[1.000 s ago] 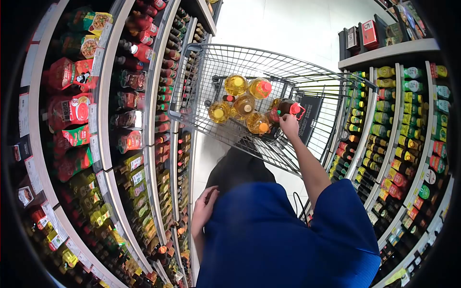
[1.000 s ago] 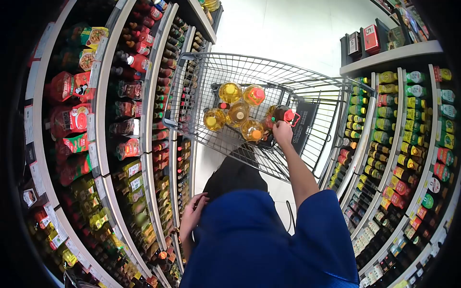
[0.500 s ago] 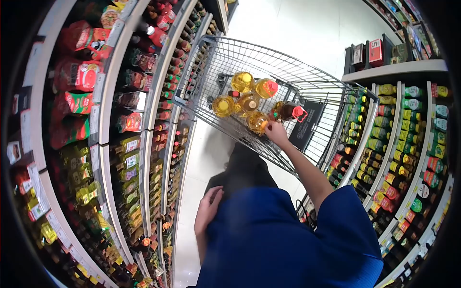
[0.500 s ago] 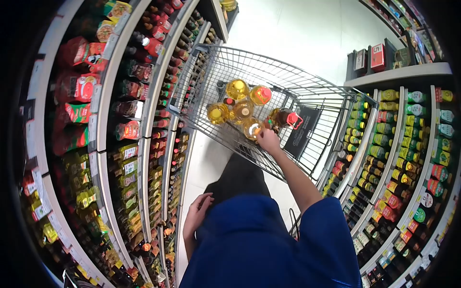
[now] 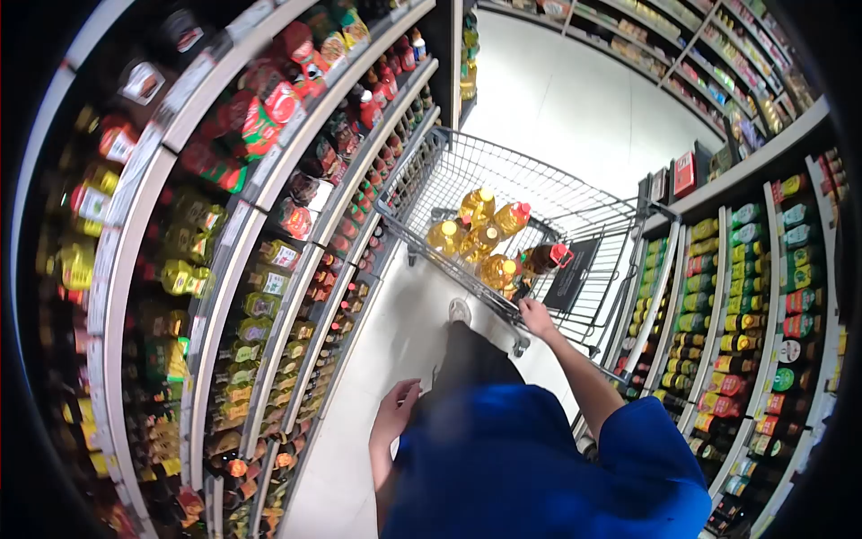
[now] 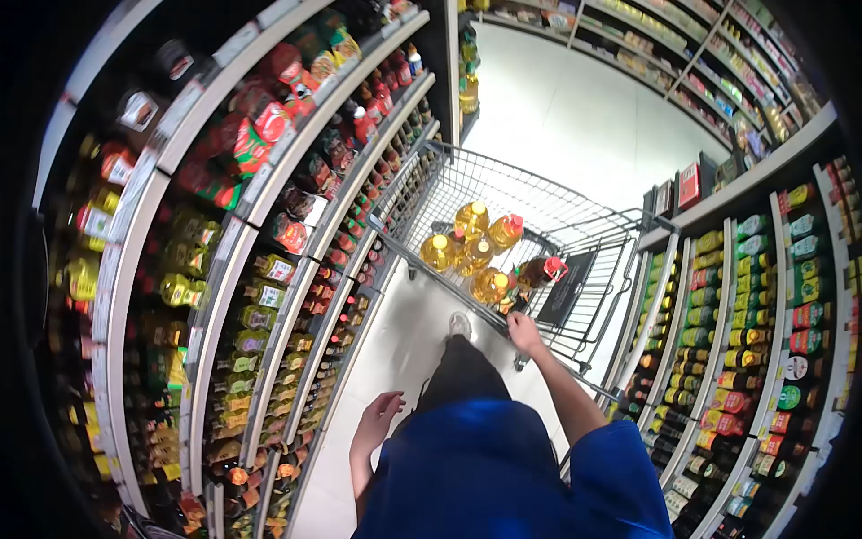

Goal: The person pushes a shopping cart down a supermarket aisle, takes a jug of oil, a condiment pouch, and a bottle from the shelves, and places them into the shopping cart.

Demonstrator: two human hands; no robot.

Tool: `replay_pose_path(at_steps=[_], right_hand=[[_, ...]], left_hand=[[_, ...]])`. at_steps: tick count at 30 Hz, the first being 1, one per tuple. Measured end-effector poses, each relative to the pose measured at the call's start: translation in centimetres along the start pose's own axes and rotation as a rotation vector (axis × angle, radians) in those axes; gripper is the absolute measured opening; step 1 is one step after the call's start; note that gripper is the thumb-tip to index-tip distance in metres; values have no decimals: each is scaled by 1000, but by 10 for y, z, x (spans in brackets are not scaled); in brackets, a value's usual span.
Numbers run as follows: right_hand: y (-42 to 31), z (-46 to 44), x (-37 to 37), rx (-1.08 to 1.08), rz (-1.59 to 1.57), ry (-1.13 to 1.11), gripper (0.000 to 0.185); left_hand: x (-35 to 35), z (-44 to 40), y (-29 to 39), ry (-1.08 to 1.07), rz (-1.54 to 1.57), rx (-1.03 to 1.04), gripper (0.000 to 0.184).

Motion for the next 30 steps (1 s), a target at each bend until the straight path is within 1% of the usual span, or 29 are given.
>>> replay_pose_path(at_steps=[1, 2, 3, 5, 6, 7, 9, 10, 11, 13, 15, 17, 19, 21, 22, 24, 25, 26, 28, 30], right_hand=[[-12, 17, -7, 23, 1, -19, 42], [-15, 25, -8, -38, 79, 14, 44], [-18, 34, -10, -84, 112, 31, 41], [-23, 57, -11, -124, 115, -60, 42], [-11, 56, -7, -165, 122, -44, 52], [6, 50, -6, -239, 165, 29, 58], [-4, 68, -23, -214, 151, -11, 57], [0, 69, -33, -184, 128, 14, 50], [4, 67, -45, -191, 112, 41, 38], [-8, 90, -95, -130, 98, 239, 32], [7, 89, -142, -177, 190, 465, 31], [48, 72, -184, -141, 291, 575, 30], [51, 84, -222, -97, 306, 632, 26], [45, 96, -247, -149, 392, 702, 22], [48, 92, -254, -90, 406, 597, 20], [63, 81, -268, -105, 511, 532, 24], [72, 74, -273, -114, 562, 500, 27], [79, 68, -276, -76, 617, 410, 34], [93, 53, -276, -177, 692, 299, 36], [114, 47, -269, -214, 744, 113, 44]], left_hand=[[-1, 9, -8, 5, 4, -4, 37], [-1, 16, -20, 10, 14, -11, 41], [2, 24, -29, 14, 13, 8, 41], [6, 40, -44, 26, 11, 52, 41], [9, 47, -49, 25, 27, 70, 40], [12, 54, -55, 31, 44, 74, 40], [19, 69, -66, 40, 78, 76, 40], [21, 75, -76, 70, 119, 77, 34], [24, 79, -79, 65, 117, 110, 35], [28, 86, -82, 59, 110, 182, 36], [29, 94, -75, 85, 159, 223, 34], [27, 105, -62, 123, 152, 237, 33], [29, 106, -64, 156, 182, 221, 33], [36, 104, -70, 171, 209, 220, 33], [41, 104, -71, 191, 207, 226, 33], [52, 104, -71, 232, 198, 232, 32], [62, 103, -74, 217, 201, 229, 33], [73, 100, -77, 202, 202, 227, 33], [93, 95, -69, 166, 203, 191, 35], [121, 95, -54, 119, 213, 118, 38]])
Point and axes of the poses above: each hand's wrist, its own z-axis away from the middle knuckle, its own x-axis out of the palm, y = z × x, the point moved 8 cm from there along -z, towards the middle knuckle, and after that the axes turned 6 degrees about x, right-handed, at the moved point
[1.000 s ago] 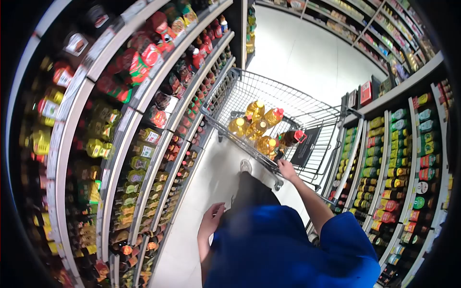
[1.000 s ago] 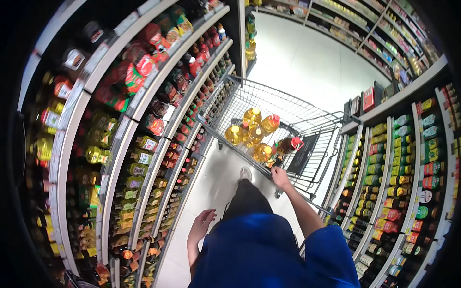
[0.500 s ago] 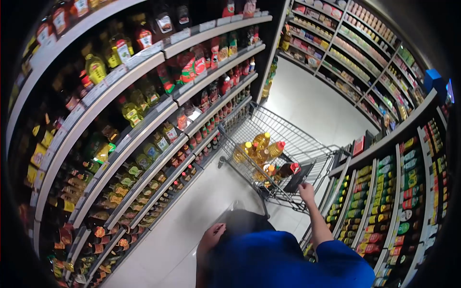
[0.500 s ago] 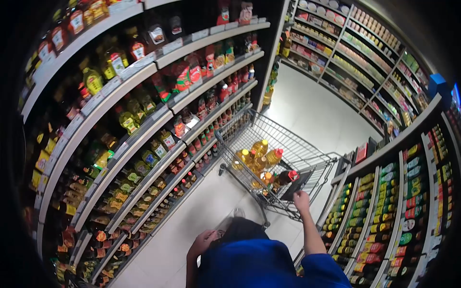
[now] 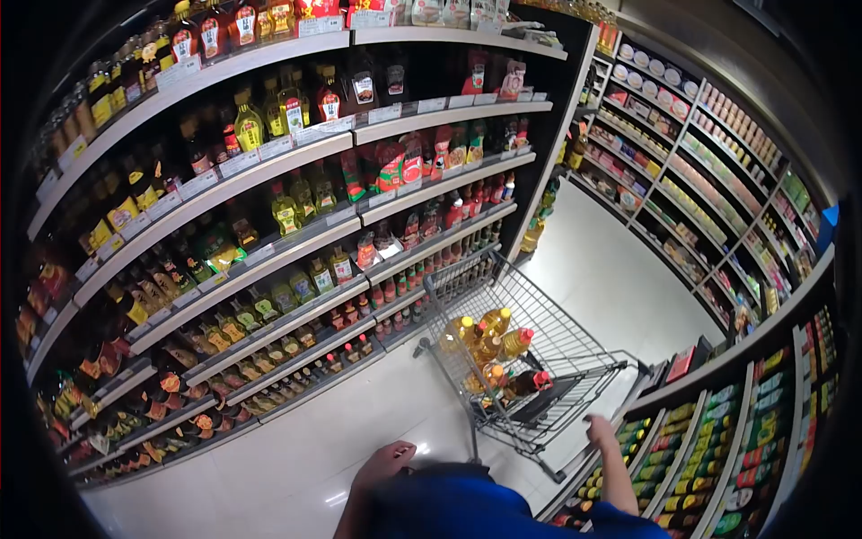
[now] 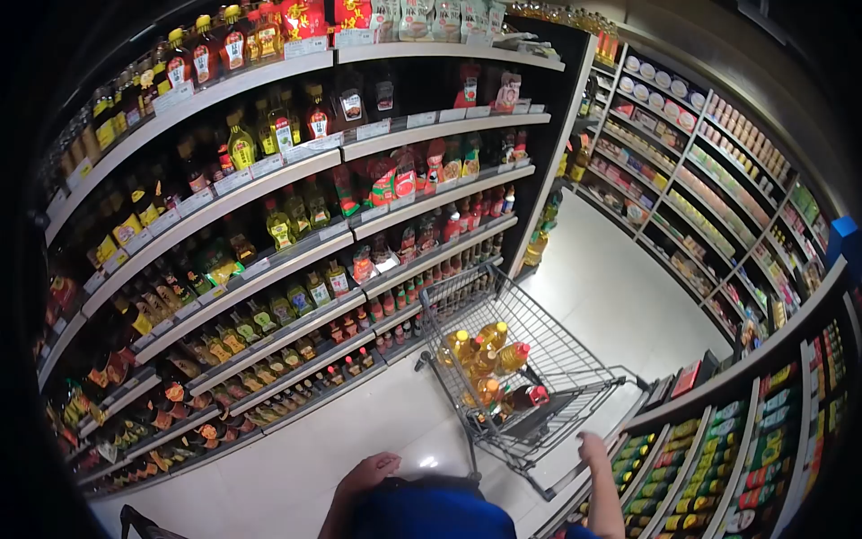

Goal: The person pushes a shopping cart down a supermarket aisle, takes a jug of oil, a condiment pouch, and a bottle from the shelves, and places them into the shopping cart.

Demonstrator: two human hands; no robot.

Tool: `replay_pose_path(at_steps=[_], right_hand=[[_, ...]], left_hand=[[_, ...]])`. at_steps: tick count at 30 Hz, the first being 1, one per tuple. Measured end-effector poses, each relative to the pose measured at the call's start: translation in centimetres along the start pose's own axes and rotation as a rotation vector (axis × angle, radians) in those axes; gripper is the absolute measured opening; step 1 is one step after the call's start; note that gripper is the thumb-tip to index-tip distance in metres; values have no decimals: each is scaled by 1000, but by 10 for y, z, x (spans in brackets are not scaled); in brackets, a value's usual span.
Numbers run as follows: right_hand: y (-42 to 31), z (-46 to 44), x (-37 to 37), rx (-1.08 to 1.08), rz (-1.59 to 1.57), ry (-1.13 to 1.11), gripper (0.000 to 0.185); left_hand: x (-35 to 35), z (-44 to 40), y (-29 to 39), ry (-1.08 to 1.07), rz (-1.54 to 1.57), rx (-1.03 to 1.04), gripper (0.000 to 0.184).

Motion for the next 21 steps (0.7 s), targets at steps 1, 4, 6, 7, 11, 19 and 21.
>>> replay_pose_path(at_steps=[1, 4, 6, 7, 11, 19, 21], right_hand=[[10, -9, 19, -128, 60, -98, 44], [3, 12, -1, -313, 64, -4, 35], [2, 23, -23, -299, -9, 86, 26], [-5, 35, -46, -236, 21, 140, 23], [28, 20, -54, -260, -59, 299, 24], [10, 28, -55, -354, -69, 395, 32], [11, 26, -54, -364, -12, 384, 34]], left_hand=[[14, -6, -6, -7, -87, -10, 39], [56, -15, -21, -52, -288, -62, 42], [87, -14, -17, -92, -292, -59, 43], [104, -11, -16, -117, -295, -62, 43], [158, 13, -9, -158, -410, -48, 51], [195, 46, -9, -182, -436, -91, 54], [196, 58, -10, -141, -392, -115, 54]])
Point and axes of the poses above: each hand's wrist, its own z-axis away from the middle knuckle, its own x-axis out of the palm, y = z × x, the point moved 8 cm from there along -z, towards the middle knuckle, and after that the axes turned 6 degrees about x, right-handed, at the moved point
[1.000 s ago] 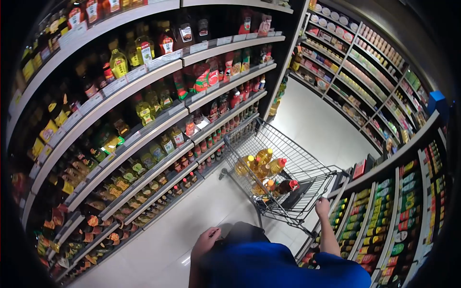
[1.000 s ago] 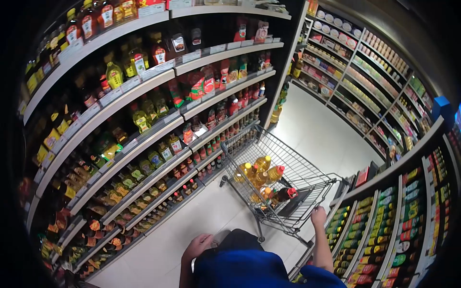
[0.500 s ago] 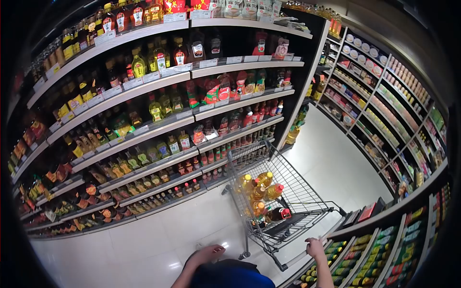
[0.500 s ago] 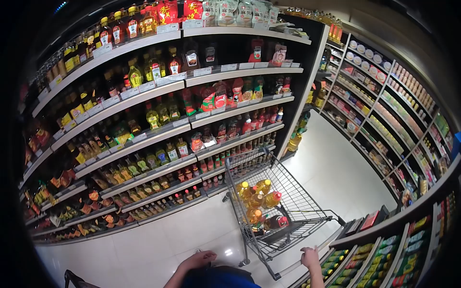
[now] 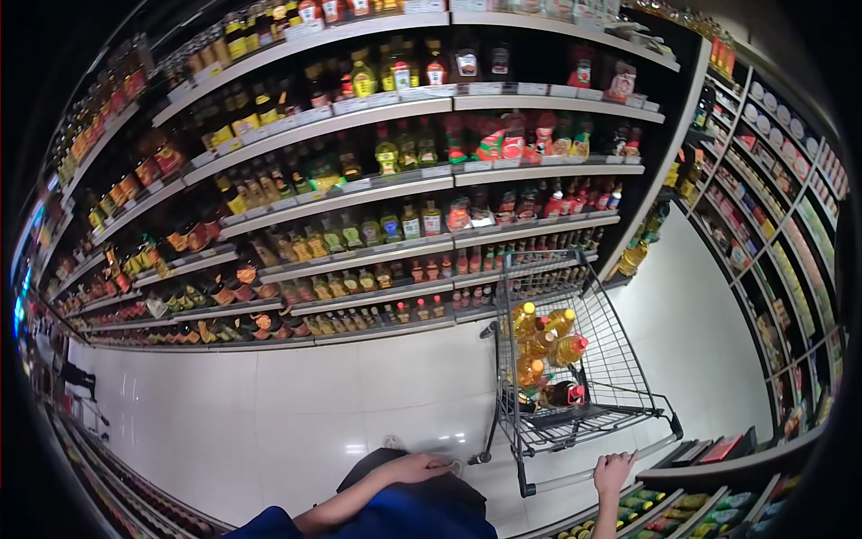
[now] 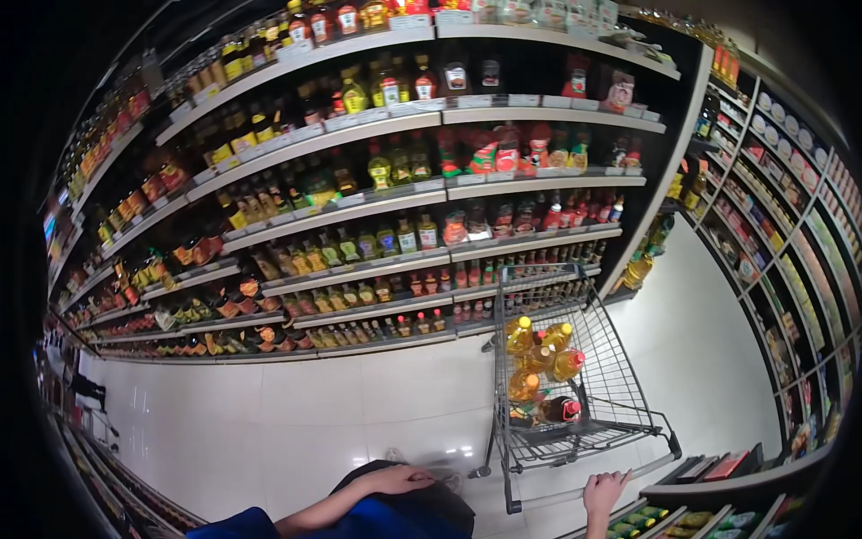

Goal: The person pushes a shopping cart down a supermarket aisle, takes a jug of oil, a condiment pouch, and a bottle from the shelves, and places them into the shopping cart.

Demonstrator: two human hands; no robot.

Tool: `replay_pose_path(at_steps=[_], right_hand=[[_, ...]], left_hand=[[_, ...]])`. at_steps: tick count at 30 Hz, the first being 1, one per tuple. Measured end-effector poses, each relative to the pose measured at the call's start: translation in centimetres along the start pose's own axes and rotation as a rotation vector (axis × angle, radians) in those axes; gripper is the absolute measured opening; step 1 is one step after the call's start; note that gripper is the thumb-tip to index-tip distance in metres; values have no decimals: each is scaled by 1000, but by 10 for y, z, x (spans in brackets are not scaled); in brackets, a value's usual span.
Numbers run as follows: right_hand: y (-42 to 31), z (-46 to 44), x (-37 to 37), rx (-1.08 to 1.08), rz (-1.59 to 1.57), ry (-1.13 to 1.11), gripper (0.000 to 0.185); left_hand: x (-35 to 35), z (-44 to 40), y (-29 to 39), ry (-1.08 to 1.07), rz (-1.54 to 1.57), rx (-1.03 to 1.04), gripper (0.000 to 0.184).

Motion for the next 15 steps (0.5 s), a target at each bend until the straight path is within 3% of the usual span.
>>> replay_pose_path(at_steps=[4, 15], right_hand=[[6, 2, 17, -24, 64, -37, 39], [-45, 40, 36, 66, 144, -53, 42]], left_hand=[[4, 21, -16, 23, -5, -57, 55], [-3, 124, -101, 239, 194, 54, 50]])
Point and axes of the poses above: each hand's wrist, its own z-axis away from the middle knuckle, its own x-axis out of the palm, y = z × x, the point moved 8 cm from there along -z, towards the middle knuckle, and after that the axes turned 6 degrees about x, right-handed, at the moved point
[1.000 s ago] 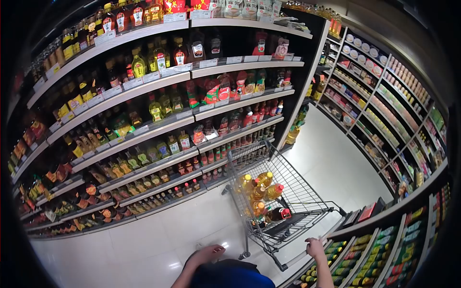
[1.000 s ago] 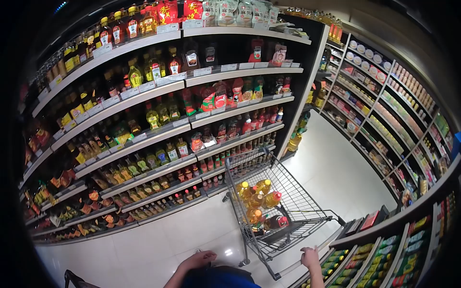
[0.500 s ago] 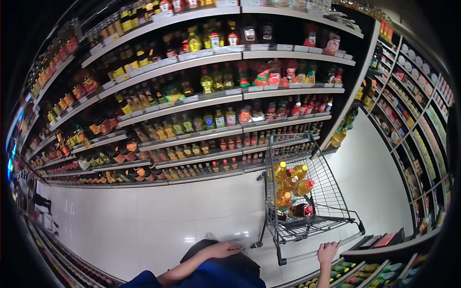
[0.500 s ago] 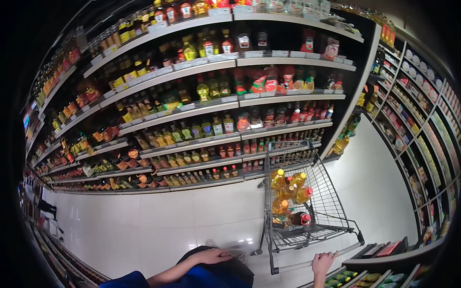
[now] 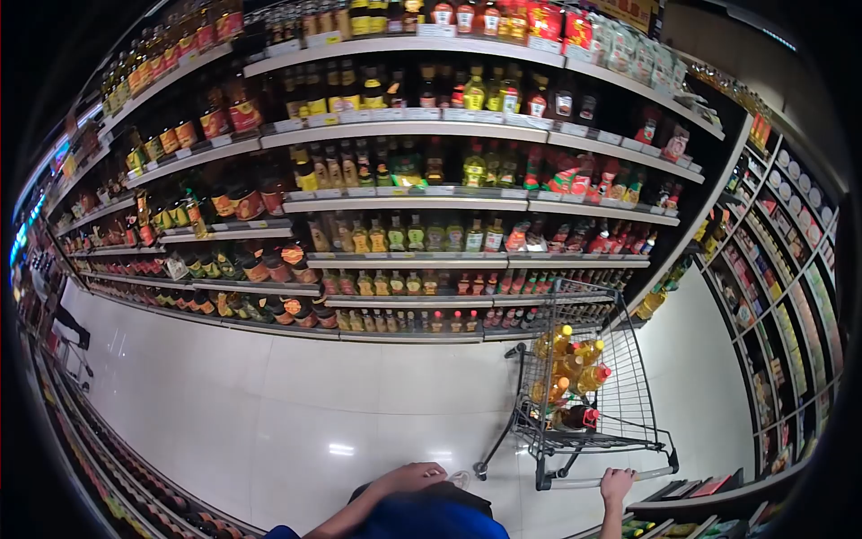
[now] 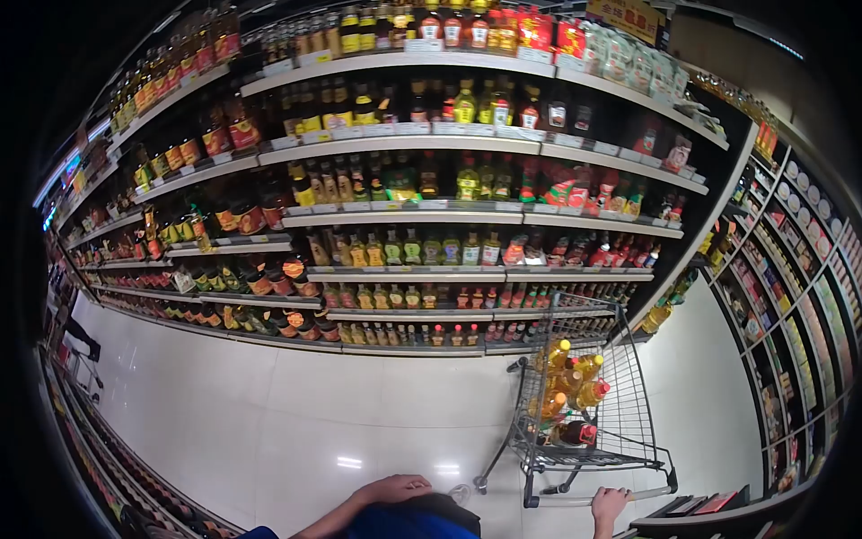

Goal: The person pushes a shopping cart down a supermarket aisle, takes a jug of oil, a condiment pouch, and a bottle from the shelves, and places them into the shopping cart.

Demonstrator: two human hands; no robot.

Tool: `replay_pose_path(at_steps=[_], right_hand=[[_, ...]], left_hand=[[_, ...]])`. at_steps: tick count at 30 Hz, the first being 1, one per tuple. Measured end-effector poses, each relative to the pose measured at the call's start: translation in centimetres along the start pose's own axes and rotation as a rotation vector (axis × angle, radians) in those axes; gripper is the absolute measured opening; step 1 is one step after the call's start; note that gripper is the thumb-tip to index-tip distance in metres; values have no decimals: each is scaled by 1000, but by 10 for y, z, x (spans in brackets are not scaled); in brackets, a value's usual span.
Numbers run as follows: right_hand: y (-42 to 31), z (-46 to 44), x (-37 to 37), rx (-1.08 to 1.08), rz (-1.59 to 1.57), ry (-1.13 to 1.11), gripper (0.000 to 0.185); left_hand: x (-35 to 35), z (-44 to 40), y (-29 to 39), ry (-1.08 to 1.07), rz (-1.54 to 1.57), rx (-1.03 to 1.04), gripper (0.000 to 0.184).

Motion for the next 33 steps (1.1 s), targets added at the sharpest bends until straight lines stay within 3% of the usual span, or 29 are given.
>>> replay_pose_path(at_steps=[4, 10, 19, 22, 27, 30, 33], right_hand=[[-26, 17, 19, 29, 74, -31, 45], [-99, 62, 18, 143, 153, -154, 50], [-225, 112, 24, 167, 29, -270, 53], [-277, 126, 20, 83, -48, -538, 53], [-368, 135, 52, -301, -16, -698, 36], [-419, 160, 37, -233, -300, -941, 37], [-455, 171, 59, -28, -536, -1259, 41]], left_hand=[[-31, 62, -36, 41, 92, -138, 47], [-85, 149, -119, 347, 314, -90, 42], [-128, 240, -199, 518, 433, -35, 40], [-136, 236, -203, 511, 458, -39, 40], [-163, 223, -189, 525, 397, -27, 40], [-181, 216, -197, 534, 387, -27, 39], [-199, 216, -202, 552, 411, -32, 40]])
Point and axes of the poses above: each hand's wrist, its own z-axis away from the middle knuckle, its own x-axis out of the palm, y = z × x, the point moved 8 cm from there along -z, towards the middle knuckle, and after that the axes turned 6 degrees about x, right-handed, at the moved point
